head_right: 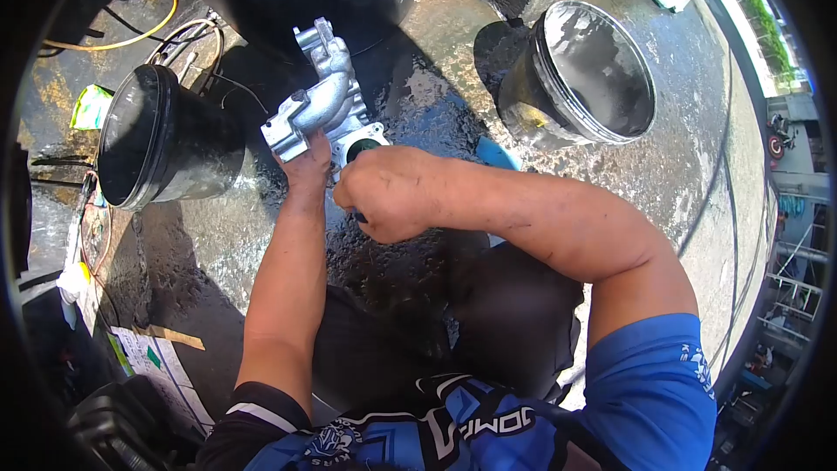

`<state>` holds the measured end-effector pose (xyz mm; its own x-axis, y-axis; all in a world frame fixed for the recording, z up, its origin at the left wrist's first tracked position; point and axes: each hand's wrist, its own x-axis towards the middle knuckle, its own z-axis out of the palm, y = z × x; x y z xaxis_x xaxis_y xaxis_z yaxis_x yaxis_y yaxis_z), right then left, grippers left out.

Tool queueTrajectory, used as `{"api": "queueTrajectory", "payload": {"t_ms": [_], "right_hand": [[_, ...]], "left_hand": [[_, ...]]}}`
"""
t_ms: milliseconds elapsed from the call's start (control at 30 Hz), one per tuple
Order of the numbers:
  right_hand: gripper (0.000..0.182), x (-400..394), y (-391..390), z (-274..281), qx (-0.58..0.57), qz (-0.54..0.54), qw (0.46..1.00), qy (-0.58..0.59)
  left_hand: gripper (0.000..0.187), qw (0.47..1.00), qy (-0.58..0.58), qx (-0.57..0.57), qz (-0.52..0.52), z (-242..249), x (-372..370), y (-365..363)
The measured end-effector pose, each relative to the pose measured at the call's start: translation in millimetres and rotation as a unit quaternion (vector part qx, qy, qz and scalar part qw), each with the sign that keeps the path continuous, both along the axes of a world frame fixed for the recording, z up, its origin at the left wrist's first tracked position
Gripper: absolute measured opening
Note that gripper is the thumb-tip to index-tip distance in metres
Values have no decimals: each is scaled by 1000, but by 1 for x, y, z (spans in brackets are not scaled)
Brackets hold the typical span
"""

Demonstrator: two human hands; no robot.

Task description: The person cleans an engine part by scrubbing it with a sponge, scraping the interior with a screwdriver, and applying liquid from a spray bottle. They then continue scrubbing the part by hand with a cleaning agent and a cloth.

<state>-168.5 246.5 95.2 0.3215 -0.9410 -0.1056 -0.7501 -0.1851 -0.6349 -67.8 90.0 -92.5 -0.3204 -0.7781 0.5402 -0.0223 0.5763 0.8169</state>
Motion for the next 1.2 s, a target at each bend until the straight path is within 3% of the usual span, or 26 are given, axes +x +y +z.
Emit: {"api": "queueTrajectory", "payload": {"t_ms": [67,200,233,267,300,400,433,467,600,633,733,800,833,867,967,1033,1067,1100,1133,1200], "right_hand": [[18,10,8,6,42,16,997,56],[18,1,-3,-4,33,20,998,53],[19,9,6,-2,25,29,997,61],[20,19,7,6,13,45,997,67],[18,19,12,7,-40,70,996,49],[17,-21,10,-26,-80,-63,990,-101],[17,-27,13,-26,-37,-150,980,-125],[17,-27,19,-25,-49,-149,979,-132],[13,-17,40,-57,-124,-220,944,-211],[12,-19,39,-64,-149,-237,934,-220],[12,-17,40,-51,-148,-298,903,-272],[13,-17,44,-49,-104,-369,862,-331],[14,-23,44,-78,-119,-372,846,-363],[12,-24,46,-70,-106,-361,855,-358],[11,-16,52,-35,-73,-319,868,-372],[10,-26,46,-60,-42,-346,856,-381],[10,-29,42,-58,-35,-362,850,-381],[11,-30,42,-54,-28,-343,867,-359],[12,-30,42,-50,-23,-324,884,-337],[13,-24,50,-38,-98,-224,919,-310]], "left_hand": [[43,992,-73,-96,47,1,-2,-3],[44,998,8,65,-23,-1,-1,4],[44,999,-35,-27,3,-2,-3,0],[44,998,14,-57,13,-1,-7,0],[43,995,-35,-87,33,-2,1,-2],[44,1000,5,0,9,0,-1,-4],[44,999,-13,-44,16,3,0,-5],[45,995,-31,-89,25,4,3,-8],[30,996,-26,29,81,12,-5,-3],[25,991,59,95,72,16,-10,6],[29,997,69,16,38,5,-1,-10],[29,988,142,6,62,0,-6,-8],[31,990,127,19,54,0,-6,-8],[33,992,113,31,45,-2,-5,-7],[30,990,13,-88,107,-1,4,-5],[28,993,76,-49,78,-10,2,-2],[28,996,44,-42,65,-6,1,-4],[28,998,10,-35,53,-1,1,-6],[27,995,71,-68,26,-1,0,-4],[26,994,75,-74,38,-4,1,-5]]}}
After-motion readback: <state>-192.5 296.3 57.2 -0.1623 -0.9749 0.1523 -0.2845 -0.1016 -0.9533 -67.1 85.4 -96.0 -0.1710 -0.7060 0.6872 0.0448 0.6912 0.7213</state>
